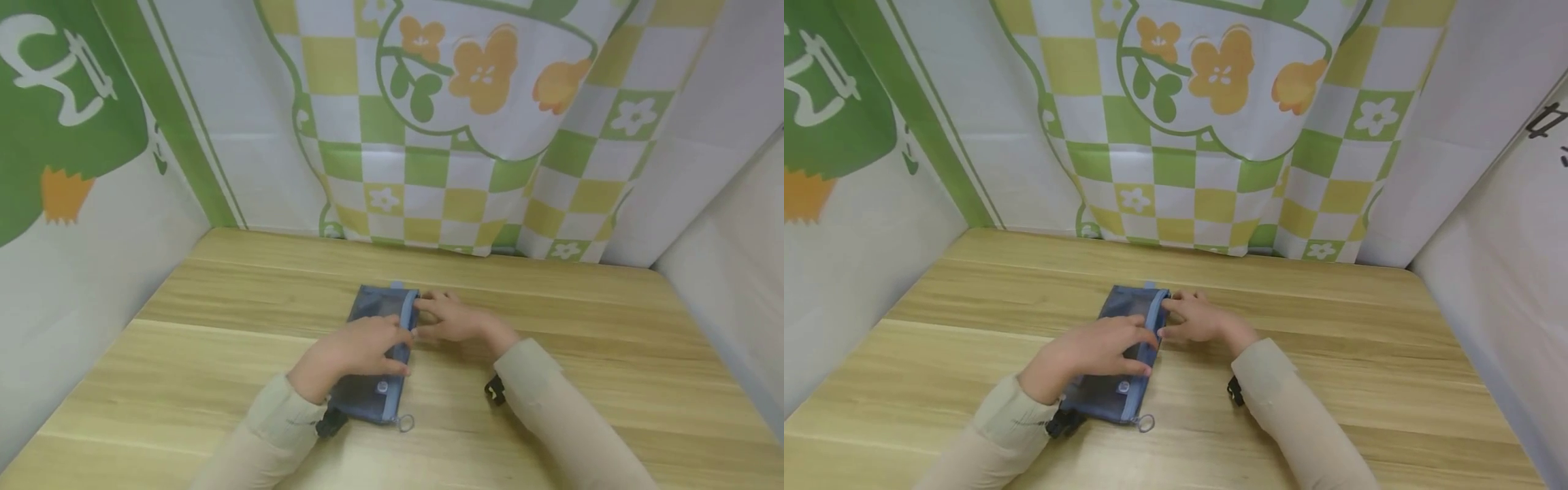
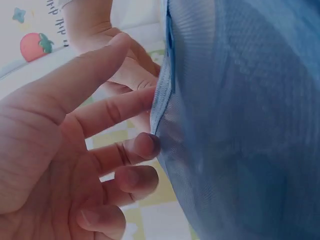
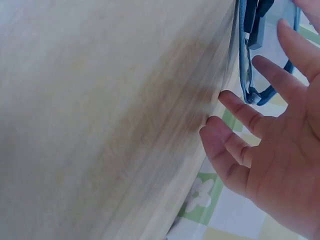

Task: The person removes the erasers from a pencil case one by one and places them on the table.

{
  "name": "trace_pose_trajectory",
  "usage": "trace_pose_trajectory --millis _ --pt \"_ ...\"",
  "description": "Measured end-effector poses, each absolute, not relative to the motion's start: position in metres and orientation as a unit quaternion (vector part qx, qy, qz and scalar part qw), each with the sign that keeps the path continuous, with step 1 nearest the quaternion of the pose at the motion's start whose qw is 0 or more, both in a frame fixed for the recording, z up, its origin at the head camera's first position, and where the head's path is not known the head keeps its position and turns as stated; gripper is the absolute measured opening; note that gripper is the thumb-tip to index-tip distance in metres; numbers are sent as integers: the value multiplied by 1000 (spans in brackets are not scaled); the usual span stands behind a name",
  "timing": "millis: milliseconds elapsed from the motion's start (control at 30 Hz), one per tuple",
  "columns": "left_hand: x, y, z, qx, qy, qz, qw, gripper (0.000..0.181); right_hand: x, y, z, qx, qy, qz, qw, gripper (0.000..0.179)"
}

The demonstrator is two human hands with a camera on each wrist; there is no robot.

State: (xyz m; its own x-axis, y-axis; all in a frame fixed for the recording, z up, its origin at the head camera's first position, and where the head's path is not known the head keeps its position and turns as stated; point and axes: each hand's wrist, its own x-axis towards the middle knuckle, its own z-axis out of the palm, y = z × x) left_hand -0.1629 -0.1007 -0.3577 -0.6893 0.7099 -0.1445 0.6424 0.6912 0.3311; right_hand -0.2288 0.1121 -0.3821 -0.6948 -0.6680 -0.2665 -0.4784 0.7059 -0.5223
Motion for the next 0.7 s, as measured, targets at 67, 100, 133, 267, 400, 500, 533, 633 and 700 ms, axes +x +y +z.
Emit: trace_pose_trajectory --millis 67,100,133,267,400,500,533,633,700 --pt "-163 -101 -355 378 909 129 121 36 -230 110 -382 -324 890 -229 223 61" --pt "-163 -102 -354 383 908 128 115 34 -230 110 -383 -323 887 -241 225 60" --pt "-163 -102 -352 387 907 126 108 33 -231 109 -382 -318 885 -254 226 60" --pt "-163 -104 -348 390 907 128 95 28 -233 104 -383 -321 865 -318 219 47" --pt "-163 -108 -344 373 912 142 95 27 -233 100 -385 -312 860 -349 202 44" --pt "-163 -113 -342 360 918 144 79 30 -232 98 -387 -296 868 -352 186 48" --pt "-164 -115 -342 356 921 142 71 31 -231 98 -387 -293 872 -350 177 48" --pt "-164 -122 -340 343 927 142 53 33 -227 96 -386 -293 882 -339 148 44" --pt "-164 -127 -337 335 930 145 50 33 -224 95 -384 -296 888 -326 129 42"
